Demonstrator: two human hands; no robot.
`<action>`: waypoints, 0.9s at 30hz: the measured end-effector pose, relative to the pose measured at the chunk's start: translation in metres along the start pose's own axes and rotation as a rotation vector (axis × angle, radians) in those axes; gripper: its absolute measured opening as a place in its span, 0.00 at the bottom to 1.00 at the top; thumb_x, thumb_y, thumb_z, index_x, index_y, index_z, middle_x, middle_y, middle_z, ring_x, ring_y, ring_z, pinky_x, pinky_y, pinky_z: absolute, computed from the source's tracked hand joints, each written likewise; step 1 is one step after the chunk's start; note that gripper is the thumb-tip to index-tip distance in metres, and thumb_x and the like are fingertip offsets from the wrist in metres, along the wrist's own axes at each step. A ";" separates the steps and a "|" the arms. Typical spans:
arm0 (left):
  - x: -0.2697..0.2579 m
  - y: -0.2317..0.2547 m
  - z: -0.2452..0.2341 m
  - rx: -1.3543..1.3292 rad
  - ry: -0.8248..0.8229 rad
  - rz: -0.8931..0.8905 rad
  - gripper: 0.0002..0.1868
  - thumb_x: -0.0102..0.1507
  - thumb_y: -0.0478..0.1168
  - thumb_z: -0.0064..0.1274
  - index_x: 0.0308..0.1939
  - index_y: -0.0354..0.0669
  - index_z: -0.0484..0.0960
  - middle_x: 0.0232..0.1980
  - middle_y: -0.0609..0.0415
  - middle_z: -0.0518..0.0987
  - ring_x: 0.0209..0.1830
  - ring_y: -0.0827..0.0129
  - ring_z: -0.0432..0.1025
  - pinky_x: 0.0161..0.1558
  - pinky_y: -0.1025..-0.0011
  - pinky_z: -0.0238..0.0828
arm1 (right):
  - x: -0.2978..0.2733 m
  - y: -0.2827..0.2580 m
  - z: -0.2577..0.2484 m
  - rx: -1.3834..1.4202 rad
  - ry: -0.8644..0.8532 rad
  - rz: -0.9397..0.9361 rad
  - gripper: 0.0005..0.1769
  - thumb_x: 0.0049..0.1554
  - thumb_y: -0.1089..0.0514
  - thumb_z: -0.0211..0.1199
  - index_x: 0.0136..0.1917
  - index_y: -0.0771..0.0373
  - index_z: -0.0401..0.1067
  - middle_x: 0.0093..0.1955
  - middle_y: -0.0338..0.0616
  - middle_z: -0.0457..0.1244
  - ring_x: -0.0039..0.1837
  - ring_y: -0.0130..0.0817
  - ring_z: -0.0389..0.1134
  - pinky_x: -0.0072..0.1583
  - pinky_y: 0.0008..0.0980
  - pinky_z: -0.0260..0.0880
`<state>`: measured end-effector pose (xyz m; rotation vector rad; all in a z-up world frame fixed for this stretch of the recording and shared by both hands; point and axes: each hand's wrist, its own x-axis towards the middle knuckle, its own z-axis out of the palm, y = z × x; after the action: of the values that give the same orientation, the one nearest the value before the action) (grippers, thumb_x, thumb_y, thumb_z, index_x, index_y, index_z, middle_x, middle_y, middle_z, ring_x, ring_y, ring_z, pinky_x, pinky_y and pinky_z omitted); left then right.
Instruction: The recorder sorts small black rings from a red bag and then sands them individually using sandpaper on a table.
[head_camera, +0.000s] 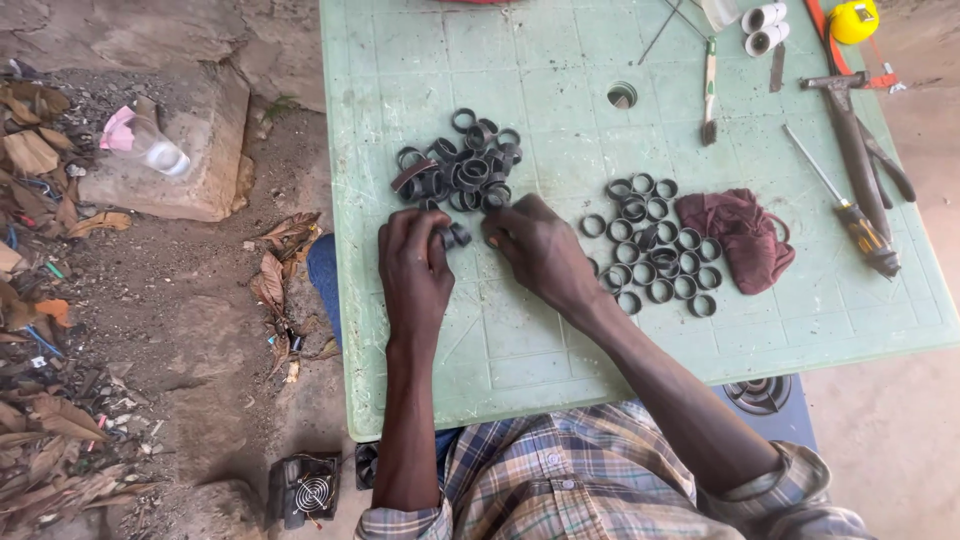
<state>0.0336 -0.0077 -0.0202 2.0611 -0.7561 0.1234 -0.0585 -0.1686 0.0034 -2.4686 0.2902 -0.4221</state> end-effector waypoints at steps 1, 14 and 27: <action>-0.001 -0.002 0.000 -0.018 0.013 -0.004 0.14 0.63 0.24 0.54 0.51 0.41 0.81 0.52 0.49 0.76 0.55 0.55 0.71 0.54 0.58 0.70 | -0.004 0.003 0.000 0.021 -0.024 -0.049 0.10 0.58 0.62 0.68 0.55 0.61 0.79 0.50 0.52 0.67 0.46 0.45 0.73 0.47 0.40 0.76; 0.005 0.005 -0.004 -0.109 -0.044 0.001 0.16 0.61 0.24 0.55 0.51 0.40 0.85 0.49 0.51 0.77 0.49 0.57 0.70 0.50 0.61 0.71 | 0.004 -0.037 -0.023 0.155 -0.168 -0.149 0.30 0.52 0.70 0.63 0.68 0.61 0.70 0.70 0.56 0.60 0.58 0.50 0.72 0.54 0.39 0.77; 0.004 0.006 -0.003 -0.098 -0.045 -0.028 0.18 0.63 0.25 0.56 0.55 0.43 0.84 0.49 0.51 0.76 0.50 0.60 0.70 0.49 0.64 0.72 | -0.024 -0.023 -0.044 0.017 -0.144 -0.222 0.15 0.58 0.61 0.66 0.59 0.63 0.76 0.66 0.47 0.66 0.63 0.46 0.69 0.61 0.40 0.73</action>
<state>0.0339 -0.0094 -0.0130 1.9864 -0.7465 0.0240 -0.0947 -0.1664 0.0456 -2.5080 -0.0466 -0.3341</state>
